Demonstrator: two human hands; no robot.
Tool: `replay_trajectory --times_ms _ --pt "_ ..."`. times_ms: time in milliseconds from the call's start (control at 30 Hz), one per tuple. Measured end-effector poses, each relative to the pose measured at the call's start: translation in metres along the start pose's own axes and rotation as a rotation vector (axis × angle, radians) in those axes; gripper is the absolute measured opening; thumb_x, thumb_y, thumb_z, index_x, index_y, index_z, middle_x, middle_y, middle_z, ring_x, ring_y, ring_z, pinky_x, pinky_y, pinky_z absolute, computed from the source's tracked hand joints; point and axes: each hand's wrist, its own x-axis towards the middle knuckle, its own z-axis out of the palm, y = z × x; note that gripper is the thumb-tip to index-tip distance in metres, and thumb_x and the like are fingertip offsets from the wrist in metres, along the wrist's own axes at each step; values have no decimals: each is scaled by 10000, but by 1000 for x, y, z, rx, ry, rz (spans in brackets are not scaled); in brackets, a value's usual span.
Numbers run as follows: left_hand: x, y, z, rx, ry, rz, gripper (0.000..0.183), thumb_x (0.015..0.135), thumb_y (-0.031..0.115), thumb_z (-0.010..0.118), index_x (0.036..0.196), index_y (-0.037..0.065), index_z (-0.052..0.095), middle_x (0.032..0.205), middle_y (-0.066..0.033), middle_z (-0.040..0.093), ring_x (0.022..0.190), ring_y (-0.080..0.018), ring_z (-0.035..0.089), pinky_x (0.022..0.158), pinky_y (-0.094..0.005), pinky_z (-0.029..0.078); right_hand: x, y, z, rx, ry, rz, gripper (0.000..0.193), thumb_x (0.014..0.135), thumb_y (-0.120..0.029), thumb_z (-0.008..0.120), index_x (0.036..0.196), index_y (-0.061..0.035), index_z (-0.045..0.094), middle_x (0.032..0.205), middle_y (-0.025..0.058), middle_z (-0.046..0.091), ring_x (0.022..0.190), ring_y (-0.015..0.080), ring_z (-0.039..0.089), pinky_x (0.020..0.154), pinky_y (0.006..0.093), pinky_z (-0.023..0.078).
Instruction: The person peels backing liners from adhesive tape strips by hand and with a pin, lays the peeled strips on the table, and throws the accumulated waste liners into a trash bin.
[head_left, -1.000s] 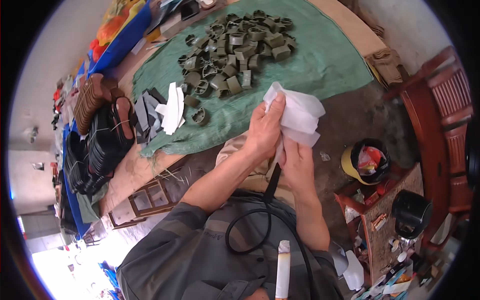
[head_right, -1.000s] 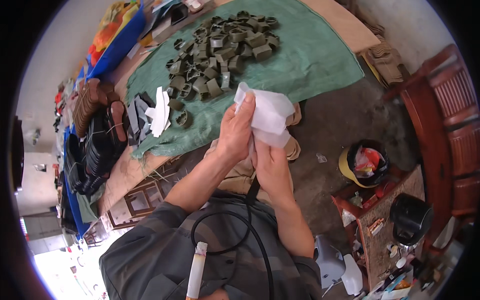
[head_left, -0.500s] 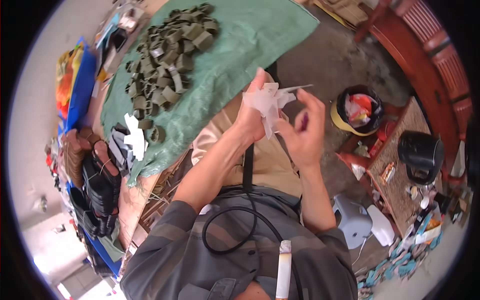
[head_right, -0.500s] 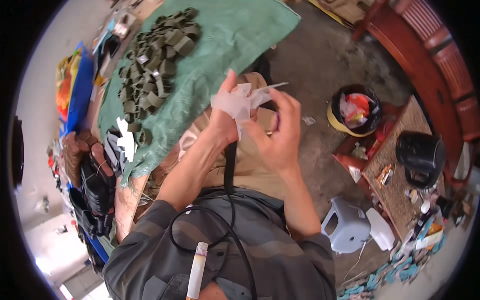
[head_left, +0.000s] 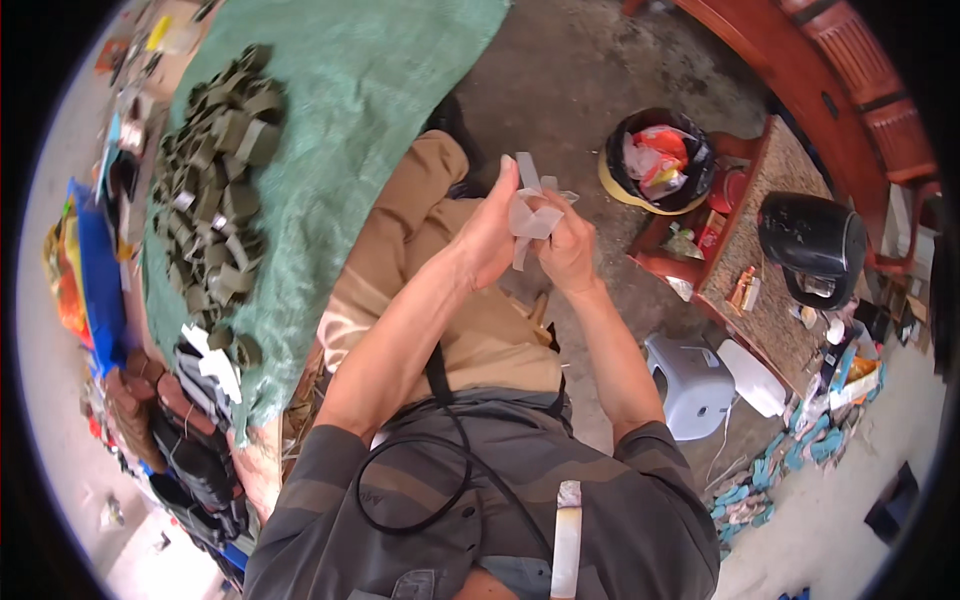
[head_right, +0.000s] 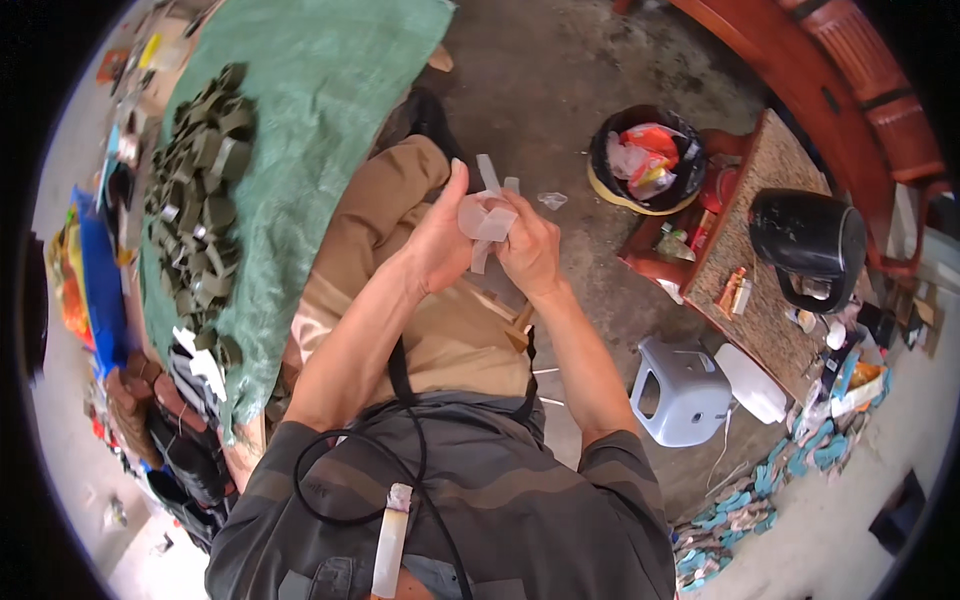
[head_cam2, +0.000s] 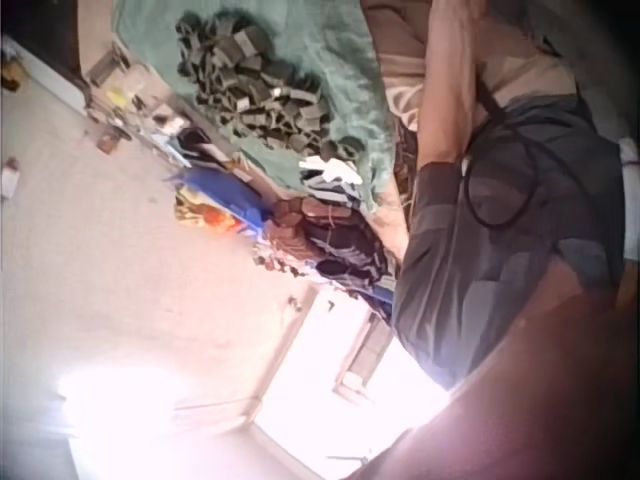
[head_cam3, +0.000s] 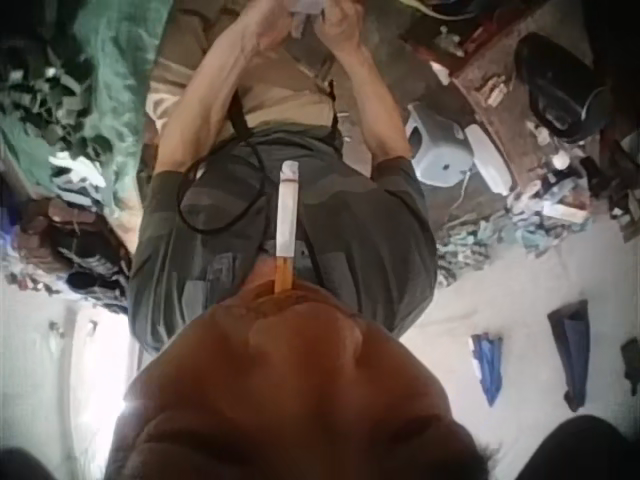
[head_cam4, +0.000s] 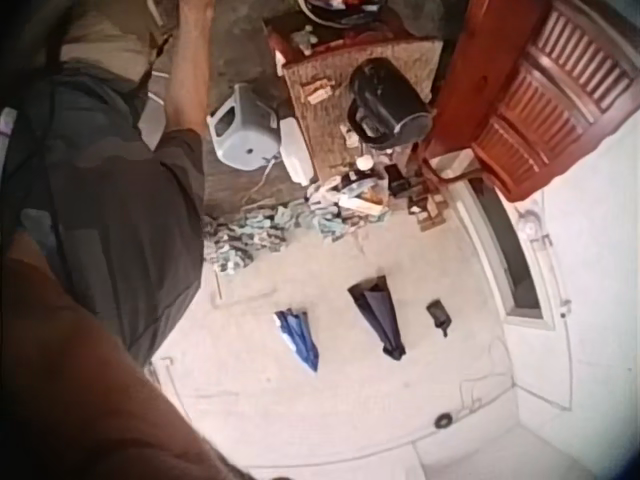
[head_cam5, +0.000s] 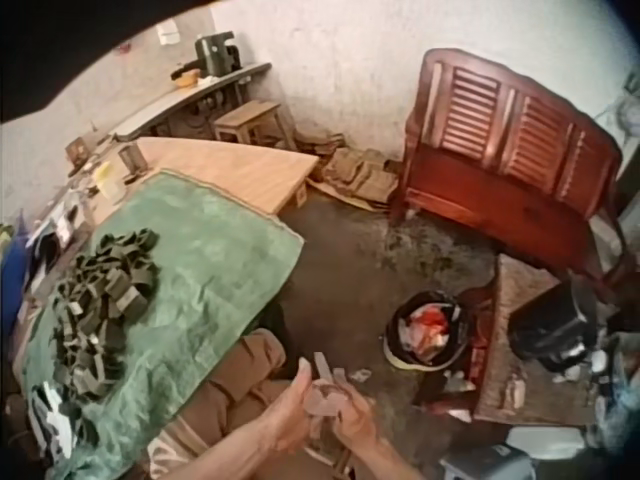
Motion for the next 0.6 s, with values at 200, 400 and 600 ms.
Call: replay_trajectory --times_ms 200,400,600 --pt "46 -16 8 547 129 72 847 1000 684 349 1538 34 276 1442 -112 470 1371 -242 425 1138 -406 340 8 76 -17 -70 163 524 382 763 45 627 1125 -70 672 977 197 717 901 316 731 799 355 549" --pt "-3 -2 -2 582 42 68 599 1026 313 581 1508 33 360 1453 -130 482 1309 -215 513 1094 -362 401 30 264 -75 -396 325 821 385 853 -238 736 1162 -26 647 1031 233 712 977 397 690 851 453 514" --pt "-80 -7 -51 615 432 242 438 940 152 691 1323 1 544 1222 -126 642 1106 -209 623 967 -341 486 38 350 -37 -773 165 899 434 858 -394 709 1190 -118 669 1061 194 702 994 416 673 859 494 520"
